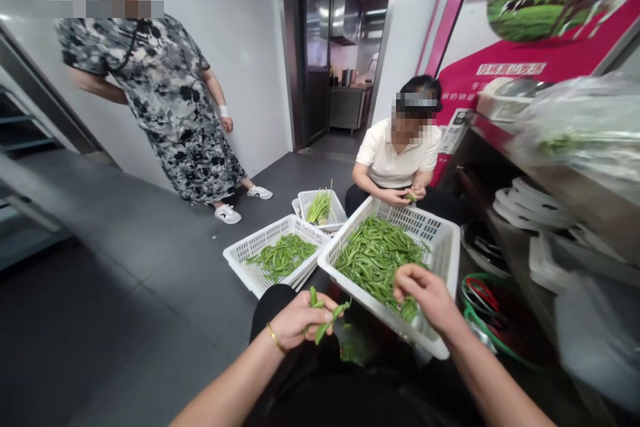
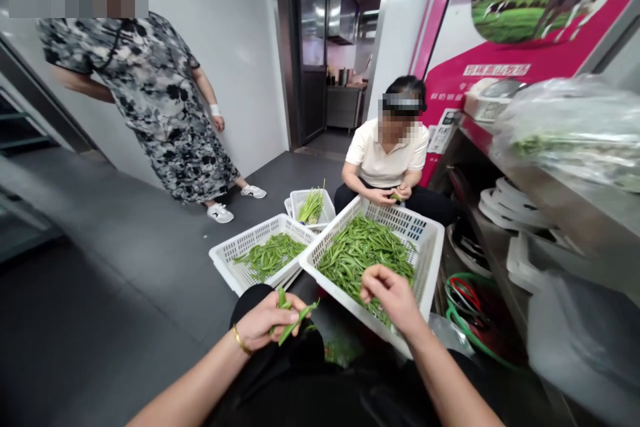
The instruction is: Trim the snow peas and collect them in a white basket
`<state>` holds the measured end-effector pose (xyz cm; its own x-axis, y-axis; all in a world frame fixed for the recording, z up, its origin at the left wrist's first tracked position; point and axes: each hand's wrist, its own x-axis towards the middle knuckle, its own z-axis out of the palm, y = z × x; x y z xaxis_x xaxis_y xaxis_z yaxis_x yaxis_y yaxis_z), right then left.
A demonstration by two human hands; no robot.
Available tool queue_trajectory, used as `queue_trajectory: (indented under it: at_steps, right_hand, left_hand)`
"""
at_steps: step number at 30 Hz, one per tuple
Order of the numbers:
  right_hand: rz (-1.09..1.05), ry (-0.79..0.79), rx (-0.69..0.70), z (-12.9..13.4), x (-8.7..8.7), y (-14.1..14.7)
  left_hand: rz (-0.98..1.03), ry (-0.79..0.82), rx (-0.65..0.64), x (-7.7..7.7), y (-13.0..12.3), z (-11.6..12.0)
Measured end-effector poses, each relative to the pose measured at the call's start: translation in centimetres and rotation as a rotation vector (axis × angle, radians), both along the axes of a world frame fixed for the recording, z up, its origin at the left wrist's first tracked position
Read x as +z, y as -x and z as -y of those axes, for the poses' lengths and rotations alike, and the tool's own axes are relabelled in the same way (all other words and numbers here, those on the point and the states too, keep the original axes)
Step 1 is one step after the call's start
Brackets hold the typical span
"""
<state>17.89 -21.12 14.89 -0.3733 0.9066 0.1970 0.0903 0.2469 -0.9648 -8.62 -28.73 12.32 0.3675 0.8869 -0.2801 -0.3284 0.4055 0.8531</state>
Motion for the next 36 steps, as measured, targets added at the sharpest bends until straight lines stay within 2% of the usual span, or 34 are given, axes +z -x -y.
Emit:
queue_trajectory:
  at_steps: [2,4,7,9,11,13,15,18,19,21,23,25,28,30,31,33,36]
  right_hand:
    - [0.153,-0.171,-0.065,0.2,0.4,-0.3]
    - [0.368,-0.401,-0.044,1.0,0.4,0.7]
    - [0.643,-0.677,0.122,2.1,0.2,3.4]
    - [0.721,-0.760,0.230,2.0,0.0,4.8]
    - [0.723,-0.767,0.347,1.5,0.1,5.5]
    - [0.649,-0.694,0.478,0.9,0.3,5.6]
    - [0.517,-0.525,0.574,0.8,0.3,5.5]
    - [0.305,-0.059,0.617,1.4,-0.9,5.5]
    - [0.237,0.120,0.629,1.7,-1.7,5.5]
    - [0.097,0.425,0.652,2.3,-3.6,5.4]
    - [-0.039,0.588,0.624,2.6,-5.5,4.8]
    - [-0.118,0.609,0.501,2.6,-6.8,3.7]
    - [-0.025,0.473,0.311,2.3,-7.4,1.1]
    - [0.181,0.294,0.285,2.0,-7.0,-0.7]
    - [0.304,0.190,0.293,1.8,-6.7,-1.4]
    - [0.531,0.020,0.308,1.0,-6.1,-2.3]
    - [0.769,-0.055,0.210,-1.8,-5.9,-1.7]
  left_hand:
    - [-0.004,0.028,0.006,0.2,-0.1,-0.1]
    - [-0.003,0.063,0.012,0.4,-0.3,-0.5]
    - [0.006,0.077,-0.014,0.4,-0.4,-1.1]
    - [-0.002,0.074,-0.053,0.5,-0.2,-1.3]
    - [-0.063,0.052,-0.106,0.9,0.0,-1.3]
    - [-0.193,-0.052,-0.164,1.5,0.0,-1.1]
    - [-0.383,-0.282,-0.199,2.1,-0.2,-0.8]
    - [-0.663,-0.667,-0.205,2.5,-0.9,-0.4]
    - [-0.717,-0.745,-0.215,2.4,-1.2,-0.3]
    - [-0.727,-0.796,-0.246,2.0,-1.7,-0.2]
    - [-0.652,-0.730,-0.204,1.3,-1.9,-0.2]
    - [-0.554,-0.580,-0.032,0.7,-1.6,-0.6]
    - [-0.328,-0.322,0.339,0.1,-0.2,-1.8]
    - [-0.088,-0.189,0.489,-0.2,1.2,-2.8]
    - [0.040,-0.137,0.514,-0.4,1.8,-3.2]
    - [0.259,-0.056,0.485,-0.8,2.6,-3.8]
    - [0.422,0.044,0.413,-1.8,2.4,-3.8]
